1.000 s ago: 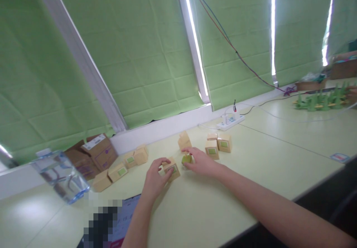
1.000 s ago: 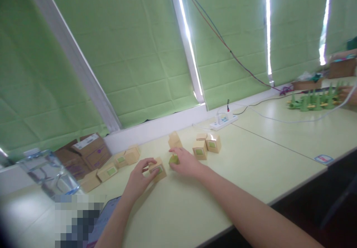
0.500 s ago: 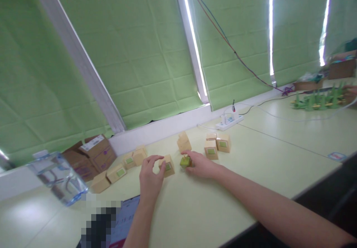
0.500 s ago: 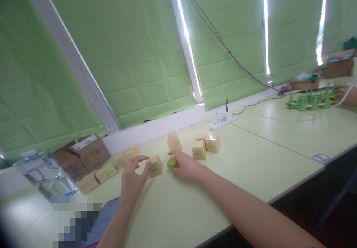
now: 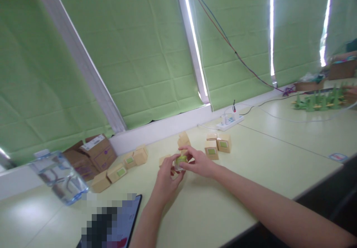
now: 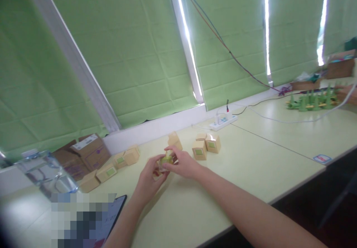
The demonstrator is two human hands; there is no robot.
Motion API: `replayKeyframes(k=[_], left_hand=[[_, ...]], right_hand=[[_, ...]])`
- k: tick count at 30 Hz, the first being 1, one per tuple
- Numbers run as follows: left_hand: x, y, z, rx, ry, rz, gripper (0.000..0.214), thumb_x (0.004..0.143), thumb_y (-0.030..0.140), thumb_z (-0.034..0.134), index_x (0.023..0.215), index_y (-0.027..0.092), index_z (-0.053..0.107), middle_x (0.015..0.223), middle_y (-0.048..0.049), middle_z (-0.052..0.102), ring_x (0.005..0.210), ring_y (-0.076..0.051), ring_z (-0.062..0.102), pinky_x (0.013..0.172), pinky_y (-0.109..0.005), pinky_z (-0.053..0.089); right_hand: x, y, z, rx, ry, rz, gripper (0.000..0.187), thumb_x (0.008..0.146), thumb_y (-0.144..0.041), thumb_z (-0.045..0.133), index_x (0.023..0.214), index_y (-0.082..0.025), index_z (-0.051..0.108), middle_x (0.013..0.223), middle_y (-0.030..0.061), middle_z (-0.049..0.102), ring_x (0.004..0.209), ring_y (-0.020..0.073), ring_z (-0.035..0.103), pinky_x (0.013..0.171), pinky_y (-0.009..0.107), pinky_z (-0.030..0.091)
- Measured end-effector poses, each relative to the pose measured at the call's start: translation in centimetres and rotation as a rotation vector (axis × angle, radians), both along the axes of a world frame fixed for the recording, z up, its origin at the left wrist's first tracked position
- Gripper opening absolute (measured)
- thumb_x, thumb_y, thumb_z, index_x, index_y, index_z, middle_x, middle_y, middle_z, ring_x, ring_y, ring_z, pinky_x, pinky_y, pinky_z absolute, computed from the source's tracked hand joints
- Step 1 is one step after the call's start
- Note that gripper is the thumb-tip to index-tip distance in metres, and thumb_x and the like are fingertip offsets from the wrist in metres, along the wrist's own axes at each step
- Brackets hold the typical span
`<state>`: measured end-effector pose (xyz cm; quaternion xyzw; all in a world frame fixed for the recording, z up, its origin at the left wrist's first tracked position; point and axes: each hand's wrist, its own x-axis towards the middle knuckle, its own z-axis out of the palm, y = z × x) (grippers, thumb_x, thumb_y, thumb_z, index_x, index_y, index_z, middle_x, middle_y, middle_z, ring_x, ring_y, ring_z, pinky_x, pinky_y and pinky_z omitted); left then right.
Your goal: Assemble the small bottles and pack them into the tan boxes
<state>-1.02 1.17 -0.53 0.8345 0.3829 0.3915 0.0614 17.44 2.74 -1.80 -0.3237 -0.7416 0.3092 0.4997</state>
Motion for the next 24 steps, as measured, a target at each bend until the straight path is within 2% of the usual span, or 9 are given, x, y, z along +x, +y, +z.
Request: replayKeyframes(k=[3,6,10,12,15,17,20,24], left_hand=[[-0.1,0.0,0.1,-0.030,0.007,0.021,0.042,0.083,0.025,0.062,0.124,0.024,0.051,0.111,-0.0061,0.062,0.073,-0.013,0.061,0.066,-0.028,0.050],[-0.2,-0.1,0.1,-0.070,0.052,0.027,0.042,0.078,0.024,0.067,0.118,0.024,0.055,0.102,-0.0040,0.066,0.073,-0.014,0.061,0.066,-0.028,0.048],[-0.2,-0.3,0.0,-0.118,0.100,0.035,0.044,0.074,0.026,0.071,0.116,0.023,0.058,0.091,-0.0020,0.067,0.073,-0.016,0.061,0.065,-0.028,0.047],[-0.1,-0.5,-0.1,-0.137,0.102,0.045,0.044,0.075,0.029,0.071,0.116,0.024,0.057,0.087,-0.0010,0.067,0.073,-0.017,0.061,0.064,-0.028,0.047],[-0.2,-0.8,0.1,-0.133,0.092,0.063,0.042,0.076,0.034,0.071,0.113,0.024,0.055,0.081,0.0008,0.064,0.072,-0.017,0.060,0.065,-0.029,0.046],[-0.2,-0.9,0.3,-0.105,0.055,0.076,0.039,0.077,0.037,0.069,0.110,0.023,0.053,0.080,0.0012,0.063,0.071,-0.016,0.059,0.067,-0.029,0.047],[-0.4,-0.9,0.4,-0.091,-0.096,0.059,0.037,0.079,0.037,0.067,0.107,0.022,0.047,0.088,-0.0005,0.063,0.076,-0.016,0.062,0.072,-0.030,0.050],[-0.6,-0.5,0.3,-0.169,-0.365,-0.017,0.041,0.080,0.035,0.067,0.107,0.024,0.038,0.098,-0.0016,0.060,0.082,-0.015,0.066,0.076,-0.030,0.053]], right_hand=[[0.0,0.0,-0.1,0.018,-0.039,0.002,0.045,0.092,-0.040,0.055,0.132,-0.024,0.045,0.097,0.0041,0.065,0.085,0.0170,0.064,0.075,0.030,0.053],[-0.2,0.6,0.3,0.074,-0.034,-0.133,0.037,0.098,-0.040,0.041,0.129,-0.022,0.047,0.109,0.0071,0.063,0.097,0.0180,0.061,0.087,0.035,0.050],[-0.8,2.9,1.8,0.187,-0.140,-0.350,0.032,0.094,-0.035,0.047,0.122,-0.020,0.055,0.126,0.0098,0.053,0.123,0.0215,0.046,0.107,0.041,0.034],[-1.2,4.5,2.7,0.173,-0.210,-0.414,0.029,0.093,-0.032,0.048,0.119,-0.022,0.058,0.128,0.0080,0.053,0.133,0.0223,0.034,0.111,0.044,0.027],[-1.9,7.0,3.5,0.123,-0.272,-0.474,0.034,0.093,-0.029,0.049,0.126,-0.025,0.053,0.129,0.0074,0.054,0.130,0.0222,0.038,0.113,0.046,0.020],[-2.3,8.2,3.6,0.101,-0.282,-0.474,0.036,0.091,-0.026,0.051,0.127,-0.024,0.051,0.126,0.0079,0.056,0.125,0.0231,0.044,0.112,0.046,0.022],[-2.7,9.2,3.1,0.061,-0.285,-0.472,0.035,0.087,-0.021,0.052,0.122,-0.019,0.053,0.120,0.0109,0.058,0.117,0.0248,0.049,0.103,0.042,0.033],[-2.7,8.6,2.6,0.054,-0.294,-0.423,0.025,0.088,-0.015,0.045,0.111,-0.016,0.056,0.111,0.0141,0.059,0.102,0.0237,0.055,0.089,0.036,0.042]])
